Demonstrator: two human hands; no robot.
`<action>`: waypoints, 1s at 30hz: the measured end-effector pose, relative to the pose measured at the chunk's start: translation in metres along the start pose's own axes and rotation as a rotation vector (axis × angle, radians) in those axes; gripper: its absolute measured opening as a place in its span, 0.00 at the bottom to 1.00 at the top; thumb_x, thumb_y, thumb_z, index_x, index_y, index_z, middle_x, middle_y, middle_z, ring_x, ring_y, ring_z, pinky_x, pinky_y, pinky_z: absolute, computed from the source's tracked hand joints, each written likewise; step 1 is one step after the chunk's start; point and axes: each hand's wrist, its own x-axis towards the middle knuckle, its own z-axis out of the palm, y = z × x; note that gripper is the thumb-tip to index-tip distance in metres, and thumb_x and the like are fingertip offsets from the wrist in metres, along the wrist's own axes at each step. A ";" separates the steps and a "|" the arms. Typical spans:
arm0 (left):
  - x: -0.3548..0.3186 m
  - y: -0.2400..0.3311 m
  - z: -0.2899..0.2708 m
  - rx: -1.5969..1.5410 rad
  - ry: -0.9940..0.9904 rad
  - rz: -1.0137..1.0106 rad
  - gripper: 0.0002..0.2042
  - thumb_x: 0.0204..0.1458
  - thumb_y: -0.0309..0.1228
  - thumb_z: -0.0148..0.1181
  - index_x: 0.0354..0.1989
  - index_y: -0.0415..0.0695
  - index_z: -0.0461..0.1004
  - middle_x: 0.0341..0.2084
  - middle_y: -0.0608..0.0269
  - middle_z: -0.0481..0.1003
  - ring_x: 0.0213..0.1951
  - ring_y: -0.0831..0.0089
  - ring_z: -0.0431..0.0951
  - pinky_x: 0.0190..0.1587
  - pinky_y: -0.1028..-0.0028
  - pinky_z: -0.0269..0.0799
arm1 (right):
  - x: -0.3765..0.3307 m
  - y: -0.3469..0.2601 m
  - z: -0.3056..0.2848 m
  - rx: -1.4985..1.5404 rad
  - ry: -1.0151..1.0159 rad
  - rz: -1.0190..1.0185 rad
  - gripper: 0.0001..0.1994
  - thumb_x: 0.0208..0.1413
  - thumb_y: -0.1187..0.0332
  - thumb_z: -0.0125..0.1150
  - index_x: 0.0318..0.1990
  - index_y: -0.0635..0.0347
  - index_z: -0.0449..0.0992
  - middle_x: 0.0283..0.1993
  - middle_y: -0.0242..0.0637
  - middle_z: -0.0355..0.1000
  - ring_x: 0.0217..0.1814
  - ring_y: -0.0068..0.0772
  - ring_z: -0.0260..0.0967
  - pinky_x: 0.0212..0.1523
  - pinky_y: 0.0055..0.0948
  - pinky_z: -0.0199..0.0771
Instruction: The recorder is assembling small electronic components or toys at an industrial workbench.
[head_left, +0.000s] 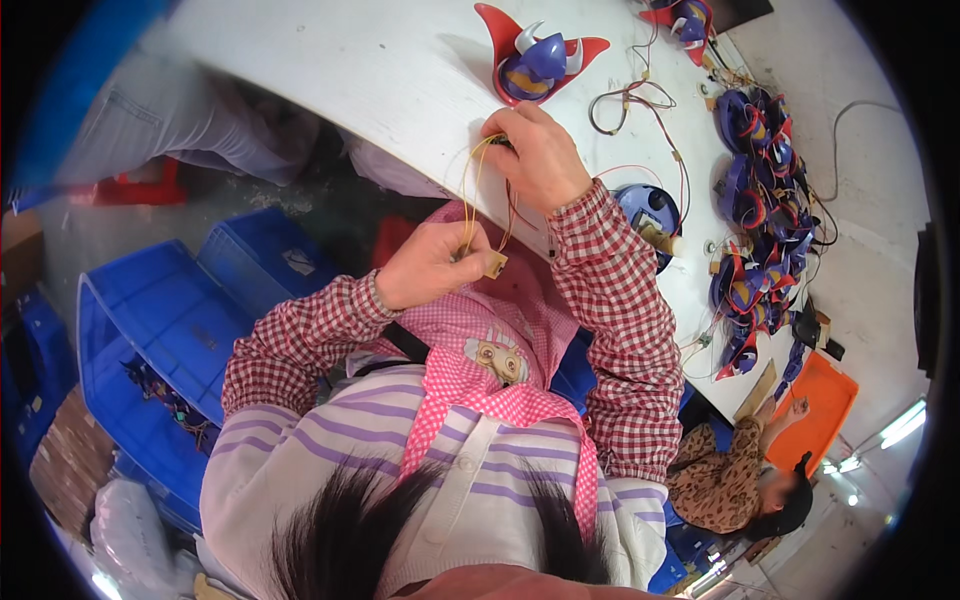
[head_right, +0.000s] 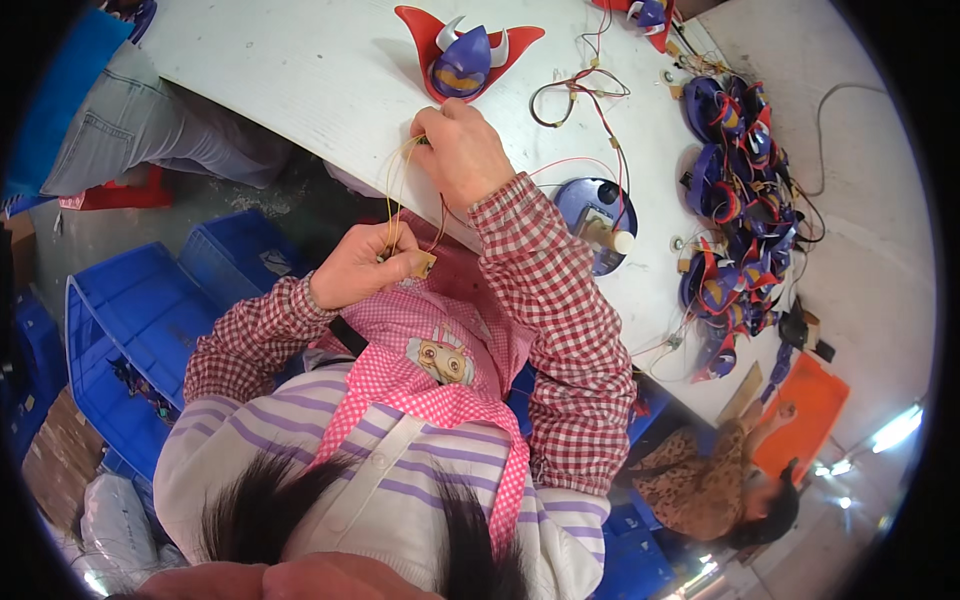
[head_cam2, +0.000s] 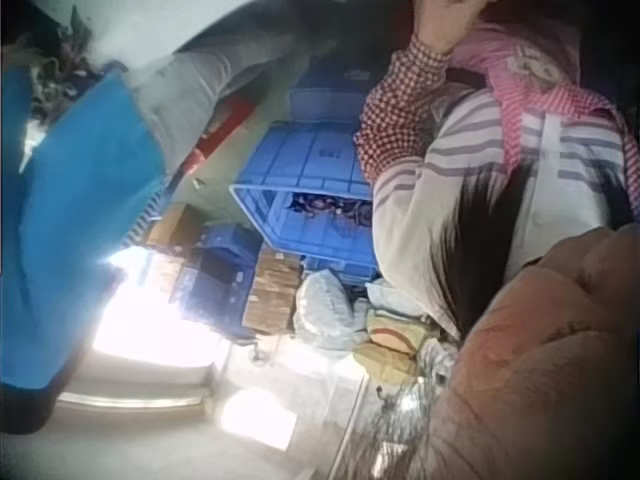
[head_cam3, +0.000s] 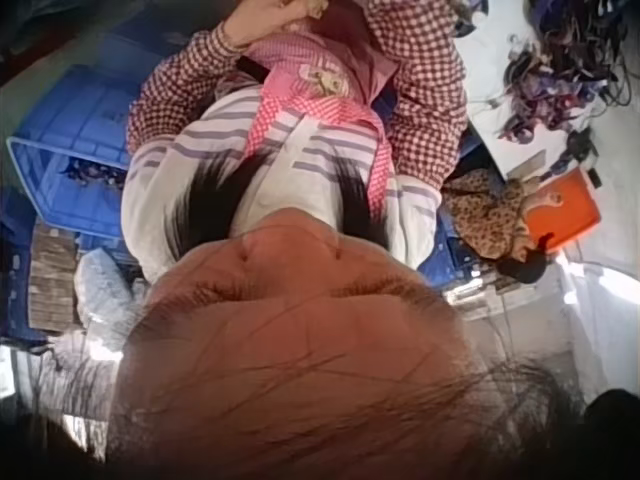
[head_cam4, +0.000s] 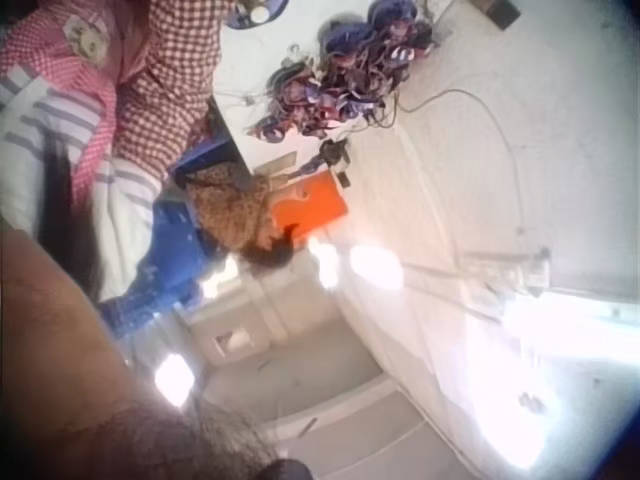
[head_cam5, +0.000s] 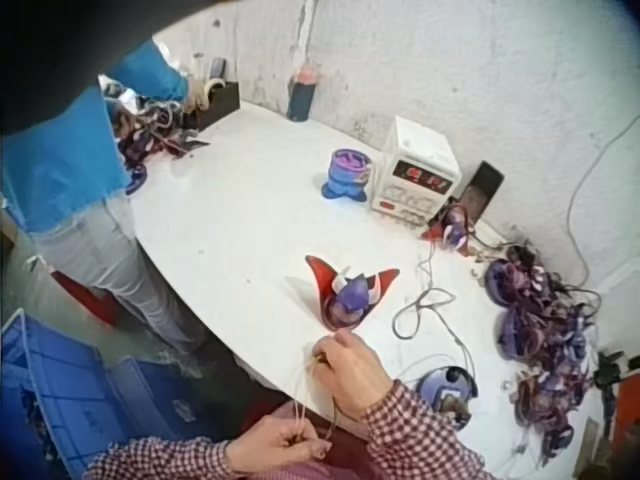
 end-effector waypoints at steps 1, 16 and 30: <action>0.001 -0.001 0.000 -0.002 -0.004 0.000 0.03 0.51 0.24 0.56 0.27 0.40 0.71 0.19 0.68 0.71 0.18 0.85 0.63 0.21 0.86 0.59 | 0.000 0.000 -0.001 -0.002 0.000 0.004 0.11 0.46 0.73 0.59 0.39 0.60 0.74 0.36 0.36 0.67 0.35 0.37 0.66 0.37 0.28 0.68; 0.010 -0.006 0.007 -0.004 0.002 -0.040 0.04 0.51 0.25 0.56 0.27 0.40 0.71 0.20 0.66 0.72 0.17 0.84 0.63 0.20 0.86 0.60 | 0.004 0.008 -0.003 0.001 -0.002 -0.098 0.06 0.47 0.75 0.56 0.35 0.61 0.73 0.34 0.36 0.69 0.33 0.35 0.67 0.35 0.28 0.68; 0.016 -0.009 0.012 -0.084 0.005 -0.077 0.04 0.52 0.26 0.56 0.27 0.40 0.70 0.21 0.64 0.72 0.17 0.84 0.63 0.19 0.86 0.59 | 0.003 0.009 -0.003 0.200 0.024 -0.024 0.09 0.44 0.75 0.58 0.36 0.62 0.75 0.30 0.34 0.72 0.28 0.29 0.67 0.32 0.24 0.68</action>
